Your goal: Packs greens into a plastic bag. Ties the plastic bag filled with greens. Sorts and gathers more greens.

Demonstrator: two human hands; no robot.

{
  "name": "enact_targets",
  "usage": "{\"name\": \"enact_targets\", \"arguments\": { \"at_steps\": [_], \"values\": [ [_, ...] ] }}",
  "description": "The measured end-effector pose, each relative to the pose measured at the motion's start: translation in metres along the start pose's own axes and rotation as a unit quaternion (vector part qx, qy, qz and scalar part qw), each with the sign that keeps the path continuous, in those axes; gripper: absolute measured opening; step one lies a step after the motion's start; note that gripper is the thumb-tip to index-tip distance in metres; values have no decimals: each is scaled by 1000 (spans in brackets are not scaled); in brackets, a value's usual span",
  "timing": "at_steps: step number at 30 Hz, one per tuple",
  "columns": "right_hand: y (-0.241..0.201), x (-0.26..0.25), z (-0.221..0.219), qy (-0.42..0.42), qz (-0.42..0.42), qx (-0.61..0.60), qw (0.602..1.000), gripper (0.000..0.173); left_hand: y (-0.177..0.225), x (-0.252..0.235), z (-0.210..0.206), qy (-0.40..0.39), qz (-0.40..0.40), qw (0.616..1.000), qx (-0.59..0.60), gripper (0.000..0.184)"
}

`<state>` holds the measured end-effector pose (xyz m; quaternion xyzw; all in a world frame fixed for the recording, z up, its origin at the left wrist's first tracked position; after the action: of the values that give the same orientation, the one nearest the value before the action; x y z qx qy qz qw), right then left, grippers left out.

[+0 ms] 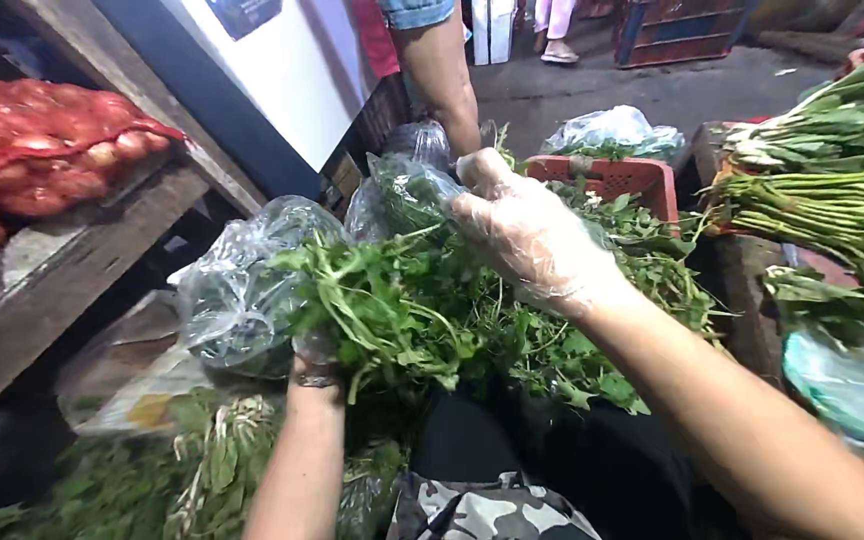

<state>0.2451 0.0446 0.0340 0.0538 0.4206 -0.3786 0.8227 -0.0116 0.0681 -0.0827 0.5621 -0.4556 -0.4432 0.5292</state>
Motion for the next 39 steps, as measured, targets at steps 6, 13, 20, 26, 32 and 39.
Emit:
{"name": "enact_targets", "arguments": {
  "at_steps": [6, 13, 20, 26, 32, 39],
  "values": [
    [31, 12, -58, 63, -299, -446, 841, 15, -33, 7, -21, -7, 56, 998, -2, 39],
    [45, 26, -67, -86, -439, -456, 770, 15, 16, 5, -52, -16, 31, 987, -155, 27],
    [62, 27, -65, -90, -380, -379, 839, 26, -3, 12, -71, -134, 141, 981, -19, 34],
    [10, 91, -20, -59, -444, -418, 791, 27, -26, -16, -46, 46, 123, 985, 114, 38],
    [25, 129, -86, 60, -632, -525, 567, 39, -54, 17, -37, 41, 128, 990, -31, 48],
    [4, 63, -68, 86, -425, -542, 720, 24, 30, 64, -40, -16, 238, 934, -266, 36]
  ]
}}
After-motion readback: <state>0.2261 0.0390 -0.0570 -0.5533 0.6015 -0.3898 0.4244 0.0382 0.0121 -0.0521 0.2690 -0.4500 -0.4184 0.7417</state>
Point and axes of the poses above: each hand's wrist, its own x-axis away from the middle knuckle, its own z-axis out of the back of the hand, y = z × x, the point moved 6 cm from there along -x, towards the middle knuckle, and after that the axes turned 11 degrees about -x, right-handed, at the moved point
